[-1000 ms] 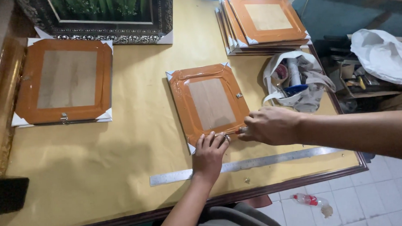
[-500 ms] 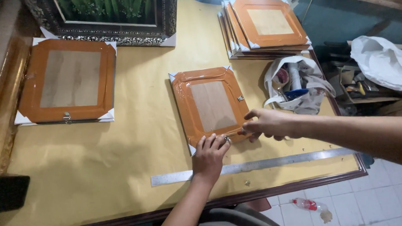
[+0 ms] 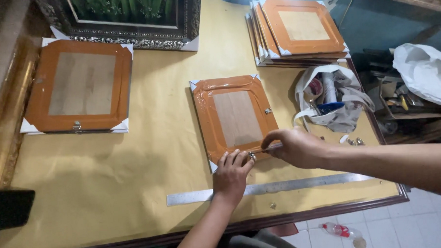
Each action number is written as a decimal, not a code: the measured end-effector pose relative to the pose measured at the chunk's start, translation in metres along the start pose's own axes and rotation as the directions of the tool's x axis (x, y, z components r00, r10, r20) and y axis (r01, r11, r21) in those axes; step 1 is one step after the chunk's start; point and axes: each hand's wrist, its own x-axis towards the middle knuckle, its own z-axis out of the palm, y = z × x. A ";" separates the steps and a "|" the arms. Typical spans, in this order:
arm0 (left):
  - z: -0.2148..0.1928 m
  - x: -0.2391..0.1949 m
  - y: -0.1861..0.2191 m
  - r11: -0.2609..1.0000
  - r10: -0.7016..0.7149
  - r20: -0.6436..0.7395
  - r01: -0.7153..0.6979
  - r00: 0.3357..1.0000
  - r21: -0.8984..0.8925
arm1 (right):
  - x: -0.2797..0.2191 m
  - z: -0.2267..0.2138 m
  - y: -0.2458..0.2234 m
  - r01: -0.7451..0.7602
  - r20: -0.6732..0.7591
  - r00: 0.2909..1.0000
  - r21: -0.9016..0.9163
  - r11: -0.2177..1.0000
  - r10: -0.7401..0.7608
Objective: Attaching metal hardware to the back of wooden picture frames using a manual screwdriver.
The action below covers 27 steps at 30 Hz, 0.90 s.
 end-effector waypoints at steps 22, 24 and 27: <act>0.007 0.000 -0.004 0.999 0.011 0.036 -0.013 0.999 0.034 | -0.006 -0.023 -0.013 0.345 0.091 0.938 -0.212 0.914 -0.334; 0.002 0.000 -0.003 0.998 0.029 0.027 -0.030 0.999 0.054 | -0.007 -0.028 -0.026 0.024 0.064 0.998 0.096 0.995 -0.030; -0.001 0.002 -0.002 0.999 0.037 0.028 -0.038 0.999 0.020 | 0.009 -0.034 -0.020 -0.036 0.116 0.993 0.138 0.990 0.020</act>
